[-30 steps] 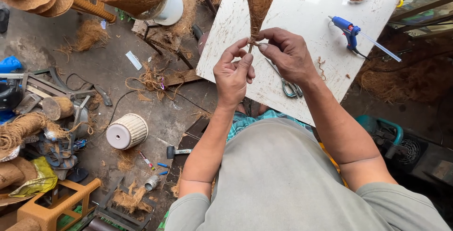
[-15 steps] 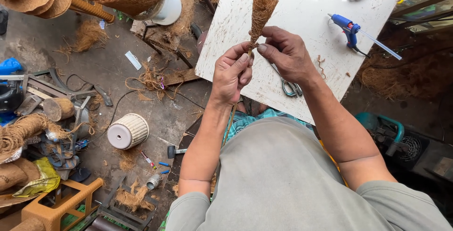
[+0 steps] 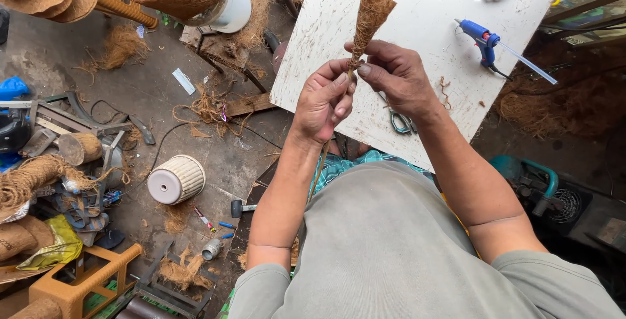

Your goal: The person wraps sisal fiber around a broom handle using a hot glue gun. They apply glue to the handle, wrap the fiber, trim excess with scissors, and repeat the process to cover the handle.

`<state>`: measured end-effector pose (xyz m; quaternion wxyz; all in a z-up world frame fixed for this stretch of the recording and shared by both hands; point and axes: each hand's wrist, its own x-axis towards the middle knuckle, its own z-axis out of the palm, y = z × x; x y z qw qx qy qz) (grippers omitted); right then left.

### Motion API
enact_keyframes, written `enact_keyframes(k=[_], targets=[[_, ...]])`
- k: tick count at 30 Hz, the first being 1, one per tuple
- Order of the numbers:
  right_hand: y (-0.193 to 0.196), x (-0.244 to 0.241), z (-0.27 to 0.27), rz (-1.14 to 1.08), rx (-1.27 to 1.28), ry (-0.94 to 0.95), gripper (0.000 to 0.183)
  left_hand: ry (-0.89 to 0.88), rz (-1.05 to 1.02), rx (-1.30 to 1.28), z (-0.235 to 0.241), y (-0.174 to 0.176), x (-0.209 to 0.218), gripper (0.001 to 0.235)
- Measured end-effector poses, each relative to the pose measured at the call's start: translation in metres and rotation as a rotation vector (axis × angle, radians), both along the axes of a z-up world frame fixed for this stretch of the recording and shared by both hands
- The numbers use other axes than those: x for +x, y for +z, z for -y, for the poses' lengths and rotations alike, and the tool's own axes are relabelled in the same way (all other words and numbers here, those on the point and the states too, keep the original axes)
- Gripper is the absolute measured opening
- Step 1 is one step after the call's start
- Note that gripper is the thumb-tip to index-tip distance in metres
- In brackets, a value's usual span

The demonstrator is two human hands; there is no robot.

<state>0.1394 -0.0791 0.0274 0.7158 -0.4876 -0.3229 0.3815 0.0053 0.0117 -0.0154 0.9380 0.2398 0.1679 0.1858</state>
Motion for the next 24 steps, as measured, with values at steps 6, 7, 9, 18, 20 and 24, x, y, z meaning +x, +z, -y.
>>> enact_keyframes(k=[6, 7, 9, 18, 20, 24], targets=[[-0.005, 0.003, 0.006, -0.035, 0.030, -0.062, 0.013, -0.039, 0.028, -0.063, 0.006, 0.000, 0.003, 0.022], [-0.017, 0.005, 0.009, -0.035, 0.029, -0.063, 0.013, -0.040, 0.027, -0.065, 0.008, 0.005, 0.005, 0.022], [-0.041, 0.009, 0.014, -0.010, 0.015, -0.071, 0.011, 0.048, -0.026, 0.086, 0.011, 0.015, 0.009, 0.023], [-0.021, 0.003, 0.019, 0.171, -0.288, -0.069, 0.058, 0.172, -0.144, 0.292, 0.011, 0.030, 0.009, 0.042], [-0.003, 0.000, 0.021, 0.196, -0.303, -0.094, 0.051, 0.217, -0.242, 0.327, 0.013, 0.031, 0.010, 0.039], [0.018, -0.003, 0.024, 0.141, -0.326, -0.080, 0.017, 0.296, -0.389, 0.456, 0.015, 0.024, 0.011, 0.034]])
